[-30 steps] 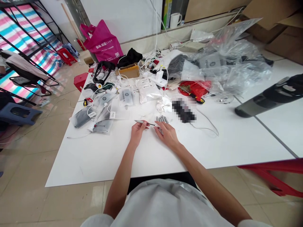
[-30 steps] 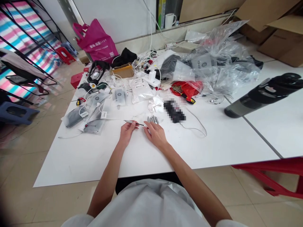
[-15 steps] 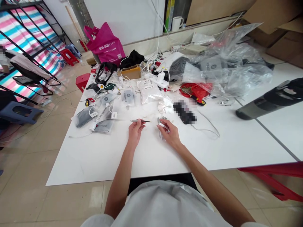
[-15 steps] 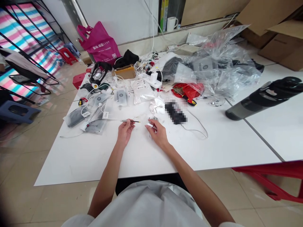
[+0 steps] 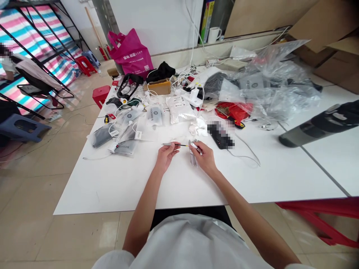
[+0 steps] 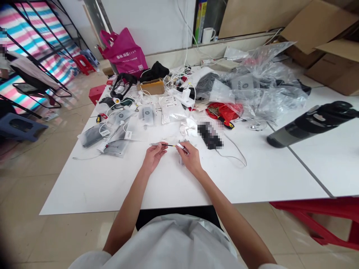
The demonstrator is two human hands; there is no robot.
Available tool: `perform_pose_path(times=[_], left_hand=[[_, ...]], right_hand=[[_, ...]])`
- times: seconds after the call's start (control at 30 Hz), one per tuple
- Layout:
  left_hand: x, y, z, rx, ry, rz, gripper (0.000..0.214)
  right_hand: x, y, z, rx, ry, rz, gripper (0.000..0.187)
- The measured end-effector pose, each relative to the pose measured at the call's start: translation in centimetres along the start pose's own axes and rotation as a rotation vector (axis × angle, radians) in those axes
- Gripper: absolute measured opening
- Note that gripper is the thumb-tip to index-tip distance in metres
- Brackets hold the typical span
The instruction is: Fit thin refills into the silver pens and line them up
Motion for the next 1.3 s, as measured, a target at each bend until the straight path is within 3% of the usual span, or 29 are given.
perform_pose_path(times=[0.2,0.73,0.83,1.07,1.3], left_hand=[[-0.5,-0.1,-0.2,-0.013,0.130,-0.039,0.025],[-0.6,0.0,-0.5,0.012,0.036,-0.040,0.031],[-0.7,0.0,-0.6,0.012,0.054,-0.055,0.030],[-0.6,-0.1,-0.1,0.011,-0.033,-0.052,0.031],[-0.3,0.0,0.0,0.016,-0.111,-0.040,0.035]], right_hand=[[-0.7,-0.2,0.8,-0.040,0.037,-0.012,0.024],[0.2,-0.4,0.4,0.004,0.016,-0.020,0.037],[0.4,-0.6,0.3,-0.006,0.016,-0.006,0.035],[1.5,-1.2,1.2,-0.193,0.051,0.091,0.025],[3.0,-0.6,-0.1,-0.154,0.074,0.138,0.024]])
Point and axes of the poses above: each hand's wrist, its own y-axis away from the middle knuckle, its own x-axis out of the palm, z = x × y, the point moved 9 cm from there along -y, towards the middle knuckle
